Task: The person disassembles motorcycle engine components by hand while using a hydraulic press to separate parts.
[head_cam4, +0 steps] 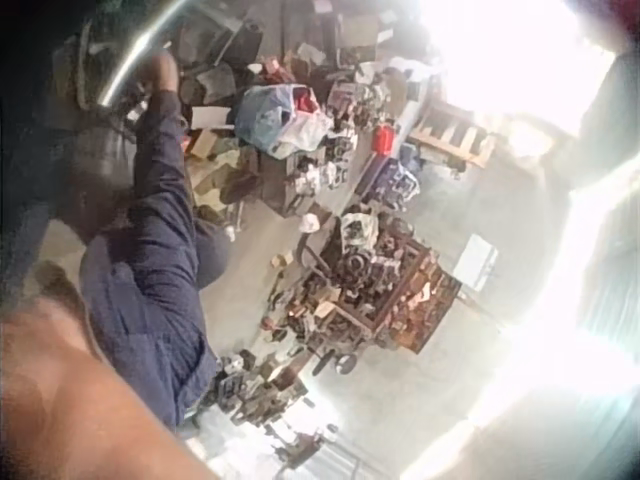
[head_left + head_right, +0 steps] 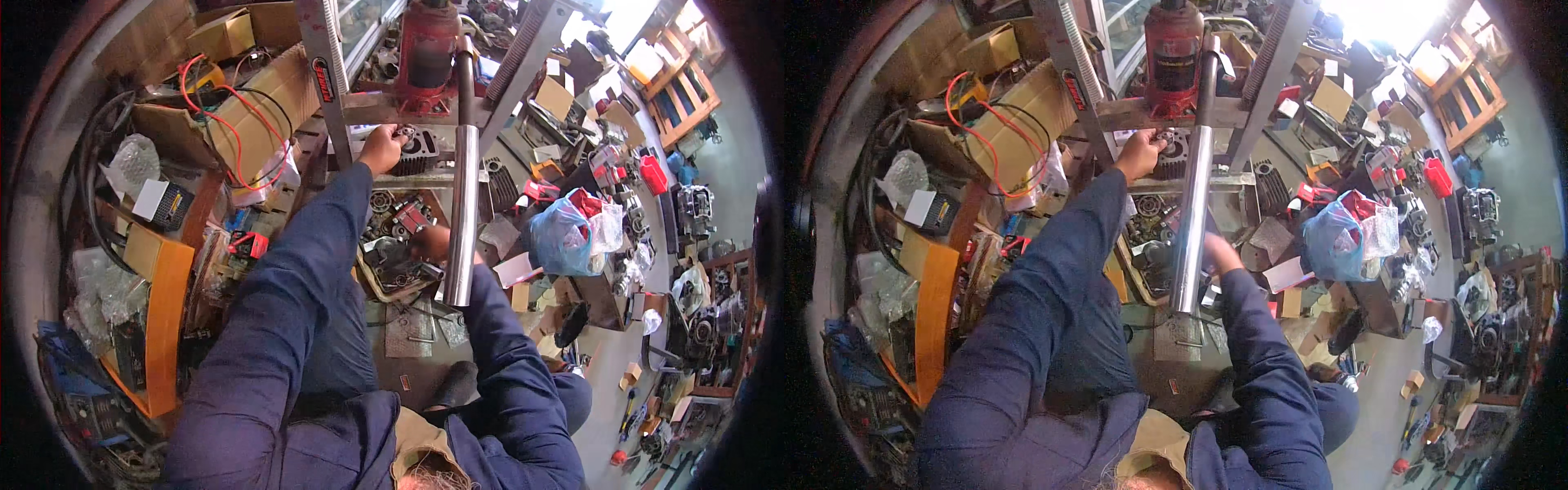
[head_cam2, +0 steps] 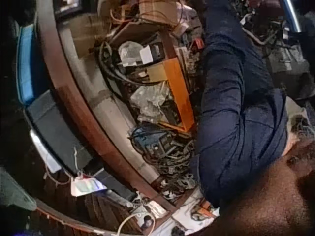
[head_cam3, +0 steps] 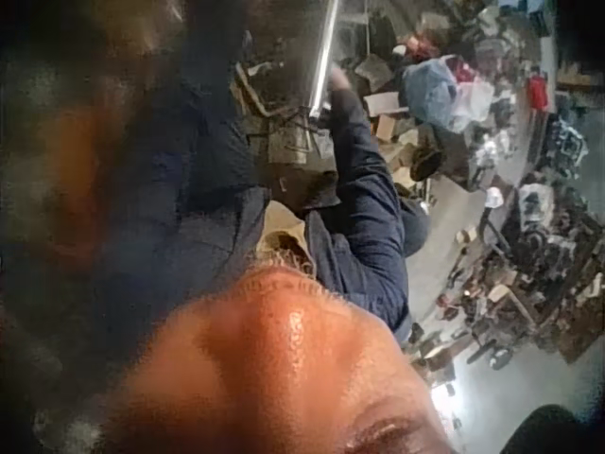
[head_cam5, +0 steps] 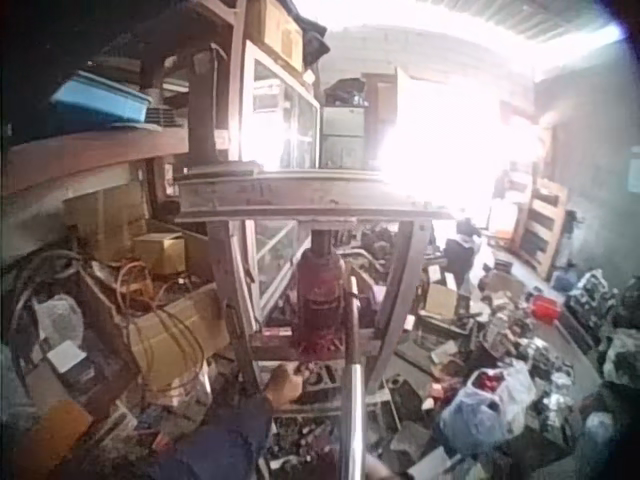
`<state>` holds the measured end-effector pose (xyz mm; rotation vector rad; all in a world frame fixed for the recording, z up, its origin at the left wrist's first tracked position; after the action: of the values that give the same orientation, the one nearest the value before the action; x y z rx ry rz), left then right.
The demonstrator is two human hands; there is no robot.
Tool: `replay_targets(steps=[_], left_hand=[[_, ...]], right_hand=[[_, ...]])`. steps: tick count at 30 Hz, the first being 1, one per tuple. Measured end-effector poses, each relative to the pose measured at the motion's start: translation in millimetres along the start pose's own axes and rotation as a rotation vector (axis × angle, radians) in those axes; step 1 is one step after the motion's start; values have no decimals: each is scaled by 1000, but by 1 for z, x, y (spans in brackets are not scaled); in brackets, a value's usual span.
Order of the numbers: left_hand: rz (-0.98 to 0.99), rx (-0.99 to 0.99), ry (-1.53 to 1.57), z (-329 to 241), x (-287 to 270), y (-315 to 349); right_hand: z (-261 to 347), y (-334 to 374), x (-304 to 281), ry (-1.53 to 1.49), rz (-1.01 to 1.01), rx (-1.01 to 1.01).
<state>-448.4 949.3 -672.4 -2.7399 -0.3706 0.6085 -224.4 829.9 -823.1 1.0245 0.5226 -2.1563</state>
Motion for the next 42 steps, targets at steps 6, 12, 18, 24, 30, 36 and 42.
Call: replay_targets(steps=[6,12,18,24,30,36,42], left_hand=[[24,143,-59,-15,13,-2],[151,160,-265,-59,17,13],[115,209,-291,-34,16,8],[139,254,-293,-34,23,6],[180,274,-319,-49,21,4],[273,336,-450,-57,28,5],[187,381,-593,-38,10,7]], right_hand=[[44,-18,-134,-958,-520,301],[45,-48,-132,-846,-979,534],[47,-80,-133,-661,-991,509],[29,-77,-123,-557,-953,457],[27,-76,-132,-241,-931,366],[-22,-43,-128,-463,-1061,371],[-31,-16,-83,-216,-431,430]])
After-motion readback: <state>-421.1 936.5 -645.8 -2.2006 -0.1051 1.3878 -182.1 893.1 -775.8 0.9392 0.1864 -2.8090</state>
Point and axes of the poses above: each hand's wrist, its own y-axis away from the middle knuckle, its own x-axis out of the palm, z = x × y, the point moved 1 cm from there along -y, towards the middle knuckle, and after that the axes turned 13 degrees about -z, right-handed, at the moved point
